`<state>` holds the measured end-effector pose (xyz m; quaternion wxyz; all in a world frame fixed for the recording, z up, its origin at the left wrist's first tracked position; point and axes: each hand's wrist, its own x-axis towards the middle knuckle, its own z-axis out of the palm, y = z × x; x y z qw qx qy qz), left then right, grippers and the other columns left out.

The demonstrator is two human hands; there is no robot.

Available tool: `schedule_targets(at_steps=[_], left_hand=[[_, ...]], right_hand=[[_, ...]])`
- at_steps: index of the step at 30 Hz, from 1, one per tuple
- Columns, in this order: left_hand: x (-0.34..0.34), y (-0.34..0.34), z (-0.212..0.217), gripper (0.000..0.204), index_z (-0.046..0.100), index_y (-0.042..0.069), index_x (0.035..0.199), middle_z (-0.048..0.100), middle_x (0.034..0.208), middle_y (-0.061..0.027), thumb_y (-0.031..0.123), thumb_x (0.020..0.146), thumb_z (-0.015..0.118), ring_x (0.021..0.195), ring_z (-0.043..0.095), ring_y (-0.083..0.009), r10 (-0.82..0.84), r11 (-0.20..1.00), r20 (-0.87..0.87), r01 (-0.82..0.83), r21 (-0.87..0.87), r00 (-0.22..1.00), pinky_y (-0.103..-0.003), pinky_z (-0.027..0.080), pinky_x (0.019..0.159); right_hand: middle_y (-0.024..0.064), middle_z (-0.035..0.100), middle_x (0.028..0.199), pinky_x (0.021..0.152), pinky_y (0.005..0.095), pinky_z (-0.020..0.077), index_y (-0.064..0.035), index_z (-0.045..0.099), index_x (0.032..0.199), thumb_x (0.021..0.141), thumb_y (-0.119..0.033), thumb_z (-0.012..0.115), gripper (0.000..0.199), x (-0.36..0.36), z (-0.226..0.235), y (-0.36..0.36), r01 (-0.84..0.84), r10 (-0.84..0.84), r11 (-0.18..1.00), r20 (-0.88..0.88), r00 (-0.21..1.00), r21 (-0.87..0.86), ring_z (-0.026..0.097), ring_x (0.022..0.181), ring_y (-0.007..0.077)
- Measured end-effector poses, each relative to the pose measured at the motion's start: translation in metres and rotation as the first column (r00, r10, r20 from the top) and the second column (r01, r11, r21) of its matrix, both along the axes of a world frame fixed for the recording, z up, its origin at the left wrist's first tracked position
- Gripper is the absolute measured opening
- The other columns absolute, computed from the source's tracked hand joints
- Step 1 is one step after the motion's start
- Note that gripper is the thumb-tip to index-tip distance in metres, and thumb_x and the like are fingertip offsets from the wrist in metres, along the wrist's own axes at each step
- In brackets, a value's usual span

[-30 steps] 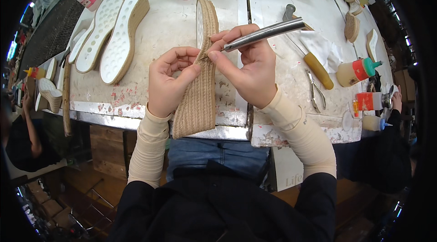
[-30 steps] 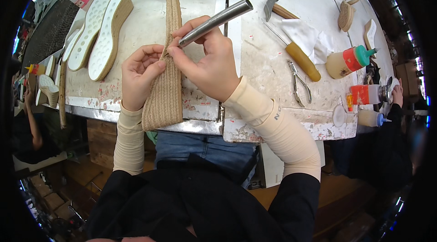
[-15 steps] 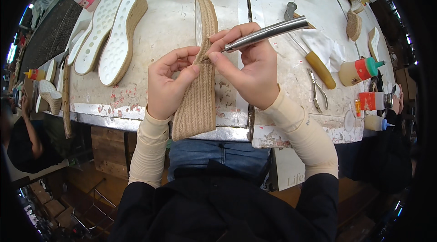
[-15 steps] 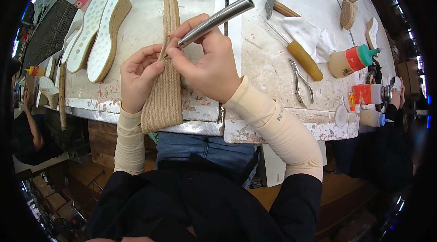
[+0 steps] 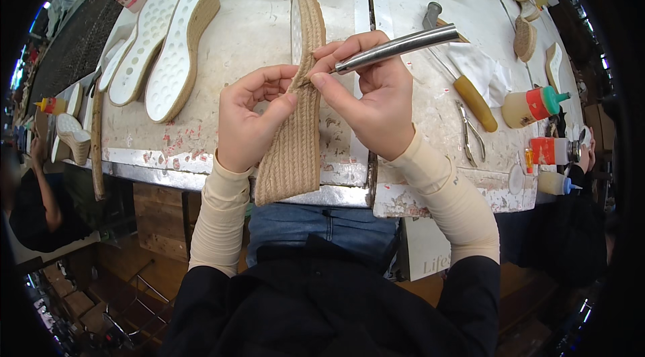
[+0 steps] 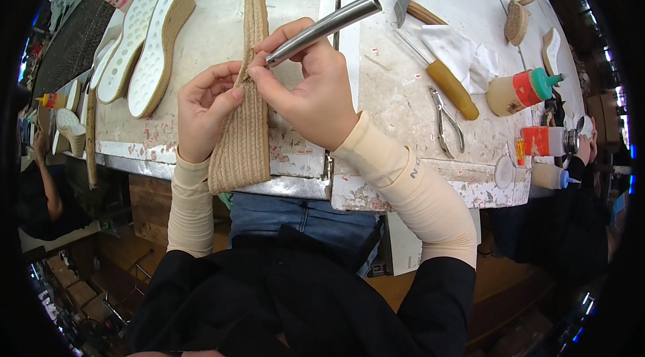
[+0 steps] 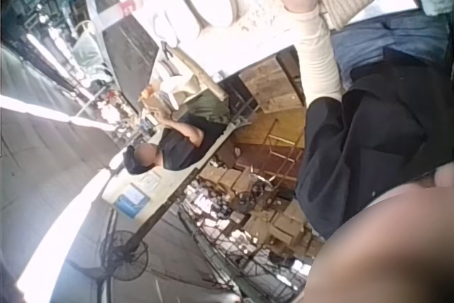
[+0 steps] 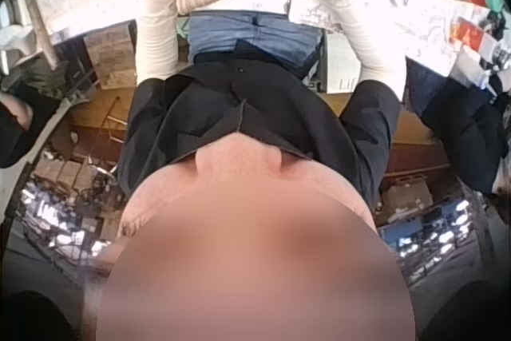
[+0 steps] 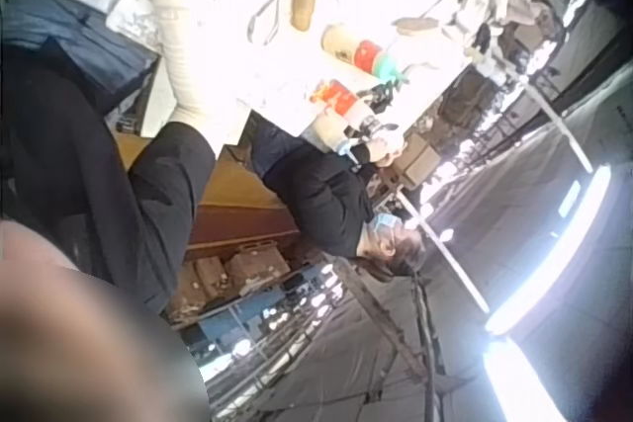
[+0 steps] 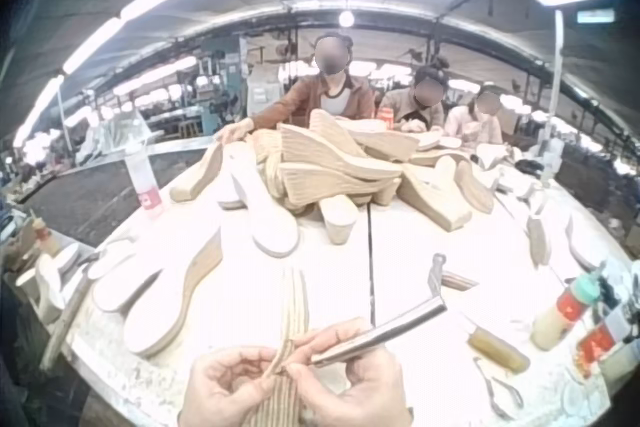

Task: The person trims the edges of a woven shoe heel using a small knife and a metal tool. They repeatedly scrape and smooth the heel surface, then place the finished piece aside and pick up another heel to continue the process.

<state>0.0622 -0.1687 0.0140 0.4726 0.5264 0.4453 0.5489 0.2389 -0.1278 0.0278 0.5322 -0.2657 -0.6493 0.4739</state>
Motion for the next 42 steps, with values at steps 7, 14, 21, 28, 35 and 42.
schedule_targets(at_steps=[7,14,21,28,35,42], left_hand=[[0.0,0.001,0.0,0.029,0.064,-0.008,0.111,0.069,0.096,-0.0089,-0.001,0.083,0.062,0.083,0.064,-0.0105,0.012,1.0,0.002,-0.012,-0.01,1.0,-0.024,0.052,0.078],[0.001,0.001,-0.001,0.029,0.064,-0.008,0.11,0.069,0.094,-0.0081,0.0,0.082,0.062,0.082,0.063,-0.0102,0.007,1.0,0.033,-0.006,-0.023,0.999,-0.023,0.051,0.078],[0.001,0.003,-0.003,0.028,0.064,-0.009,0.109,0.069,0.094,-0.0087,0.001,0.082,0.063,0.082,0.063,-0.0101,0.011,1.0,0.029,-0.011,-0.003,1.0,-0.023,0.051,0.078],[0.002,0.004,0.0,0.026,0.065,-0.01,0.107,0.069,0.092,-0.0093,0.0,0.083,0.064,0.08,0.064,-0.0098,0.039,0.999,0.081,-0.037,-0.036,0.996,-0.022,0.053,0.074],[0.002,0.005,0.001,0.024,0.065,-0.011,0.105,0.069,0.093,-0.0108,-0.003,0.082,0.064,0.08,0.065,-0.0106,0.053,0.998,0.018,-0.052,-0.031,0.998,-0.022,0.054,0.074],[0.001,0.005,-0.001,0.026,0.065,-0.011,0.106,0.069,0.092,-0.0104,-0.003,0.081,0.064,0.079,0.065,-0.0104,0.041,0.999,0.027,-0.041,0.002,0.999,-0.022,0.053,0.074]], right_hand=[[0.0118,0.063,0.099,0.096,0.034,0.0459,-0.001,0.047,0.104,0.08,0.008,0.067,0.032,0.001,-0.002,0.001,-0.014,-0.011,0.99,0.172,0.985,0.142,0.059,0.108,0.0193],[0.0088,0.064,0.095,0.082,0.0278,0.0504,-0.0011,0.055,0.099,0.079,-0.003,0.068,0.024,-0.001,-0.006,0.007,0.014,-0.007,0.996,-0.086,0.996,0.083,0.063,0.087,0.0138],[0.0088,0.064,0.094,0.081,0.0275,0.0506,-0.0004,0.055,0.099,0.079,-0.003,0.068,0.023,-0.001,-0.01,0.007,0.029,-0.028,0.993,-0.011,1.0,0.117,0.063,0.086,0.0139],[0.0097,0.063,0.095,0.091,0.0312,0.0464,-0.0015,0.049,0.103,0.081,0.004,0.067,0.028,0.001,-0.007,0.003,-0.012,0.011,0.998,0.018,1.0,0.067,0.061,0.098,0.0158],[0.0112,0.062,0.1,0.096,0.0313,0.0448,-0.0016,0.046,0.105,0.081,0.007,0.067,0.033,0.004,-0.007,0.004,-0.035,0.027,0.995,0.078,0.997,0.095,0.06,0.103,0.0162],[0.0081,0.064,0.09,0.078,0.0278,0.0515,0.0008,0.056,0.099,0.078,-0.004,0.069,0.024,-0.003,-0.013,0.007,0.065,-0.055,0.991,-0.084,0.995,0.114,0.065,0.083,0.0147]])
